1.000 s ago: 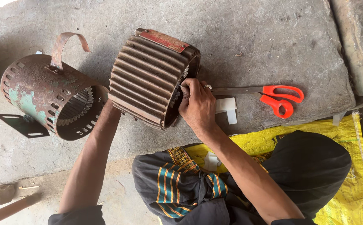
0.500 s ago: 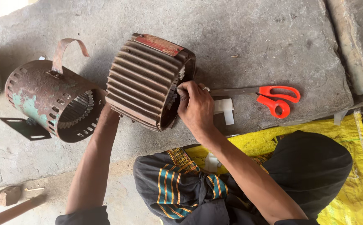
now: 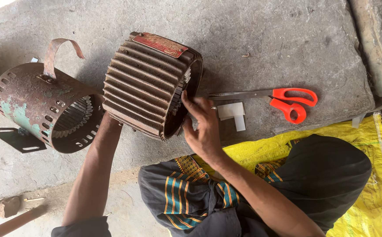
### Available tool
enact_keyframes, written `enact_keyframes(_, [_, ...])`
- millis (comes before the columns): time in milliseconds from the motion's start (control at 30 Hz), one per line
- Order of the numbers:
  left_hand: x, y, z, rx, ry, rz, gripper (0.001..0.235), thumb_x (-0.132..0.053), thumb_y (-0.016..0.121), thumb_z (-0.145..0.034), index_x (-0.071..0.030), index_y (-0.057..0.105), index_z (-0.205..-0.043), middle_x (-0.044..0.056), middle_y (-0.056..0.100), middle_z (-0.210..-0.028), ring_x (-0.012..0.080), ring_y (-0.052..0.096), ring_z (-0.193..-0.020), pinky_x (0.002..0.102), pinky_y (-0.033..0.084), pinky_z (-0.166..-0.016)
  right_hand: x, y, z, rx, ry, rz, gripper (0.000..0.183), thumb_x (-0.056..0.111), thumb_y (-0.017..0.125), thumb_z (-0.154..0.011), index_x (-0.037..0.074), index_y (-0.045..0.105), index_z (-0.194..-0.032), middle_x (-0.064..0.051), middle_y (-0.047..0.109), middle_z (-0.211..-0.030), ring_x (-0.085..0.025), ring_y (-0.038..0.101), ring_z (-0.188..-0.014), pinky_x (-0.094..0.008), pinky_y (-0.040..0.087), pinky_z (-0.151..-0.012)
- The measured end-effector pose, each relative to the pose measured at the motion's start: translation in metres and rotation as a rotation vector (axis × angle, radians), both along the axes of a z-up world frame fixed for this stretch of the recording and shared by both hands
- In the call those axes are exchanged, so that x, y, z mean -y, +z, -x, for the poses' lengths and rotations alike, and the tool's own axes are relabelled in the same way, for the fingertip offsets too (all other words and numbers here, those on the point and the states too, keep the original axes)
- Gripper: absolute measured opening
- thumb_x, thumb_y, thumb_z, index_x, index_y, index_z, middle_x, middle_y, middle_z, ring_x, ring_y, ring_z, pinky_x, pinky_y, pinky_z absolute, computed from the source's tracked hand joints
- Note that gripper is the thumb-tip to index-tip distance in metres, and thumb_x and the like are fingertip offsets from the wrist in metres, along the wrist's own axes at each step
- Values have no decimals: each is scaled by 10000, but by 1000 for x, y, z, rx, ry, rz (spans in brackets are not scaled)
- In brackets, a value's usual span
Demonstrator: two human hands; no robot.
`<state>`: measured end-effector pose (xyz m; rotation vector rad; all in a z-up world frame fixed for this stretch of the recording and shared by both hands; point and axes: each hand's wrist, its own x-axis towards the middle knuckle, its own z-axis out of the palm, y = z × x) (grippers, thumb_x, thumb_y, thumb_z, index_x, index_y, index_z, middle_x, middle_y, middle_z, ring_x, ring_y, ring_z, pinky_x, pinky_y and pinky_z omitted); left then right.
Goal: The person prepares small white paper strips by folding and cutting them, then inserts these strips into the slots of an electric motor stator to insulate the internal wiring.
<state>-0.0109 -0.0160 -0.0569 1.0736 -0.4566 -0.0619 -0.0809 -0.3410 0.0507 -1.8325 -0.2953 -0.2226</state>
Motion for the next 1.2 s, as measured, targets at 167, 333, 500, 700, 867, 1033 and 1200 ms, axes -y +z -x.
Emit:
enact_keyframes(167, [0,5,1,-10,2,9,388,-208,732,-1000,-35,684,-1343,155,754,-1196,190,758,-1016,302,645,-742,9,0,4,-156,77,-53,721,-127,548,-775,83,598,-1463,-42,559,-1057,-153,543,-962,-275,524,-821])
enact_keyframes(333, [1,3,-2,-18,4,21,387,-208,731,-1000,-30,682,-1340,157,755,-1192,192,760,-1011,302,645,-744,7,-4,2,-9,38,-33,712,-90,563,-778,98,589,-1465,-12,560,-985,-127,507,-923,-295,545,-869])
enact_keyframes(500, [1,4,3,-37,5,41,386,-208,730,-1001,-24,679,-1337,158,755,-1189,193,762,-1005,301,645,-745,8,-5,1,-364,86,-88,683,-59,585,-795,120,643,-1452,-22,561,-894,-135,456,-773,-293,507,-692])
enact_keyframes(700, [0,15,8,-66,9,59,386,-208,728,-1001,-18,676,-1333,160,756,-1185,195,764,-999,301,645,-747,10,8,0,-226,12,-414,577,-115,515,-851,63,573,-1397,-51,616,-1134,-111,605,-957,-254,538,-813])
enact_keyframes(867, [0,26,17,-108,35,88,385,-207,727,-1002,-13,674,-1330,161,756,-1182,196,766,-994,300,646,-748,5,7,4,-127,-22,-435,544,-149,510,-889,66,559,-1387,-57,606,-1152,-118,621,-1001,-276,573,-878])
enact_keyframes(1033, [17,49,25,-152,123,105,381,-211,727,-997,-8,673,-1315,155,758,-1168,194,767,-980,297,646,-751,2,8,6,-132,-33,-442,512,-147,517,-911,71,575,-1371,-46,609,-1133,-98,614,-969,-264,557,-845])
enact_keyframes(1200, [48,89,33,-153,235,-46,316,-202,715,-1035,11,687,-1266,130,761,-1051,174,754,-860,280,633,-733,7,14,9,-78,-61,-375,504,-152,529,-900,63,588,-1351,-46,615,-1126,-113,613,-1005,-277,531,-865])
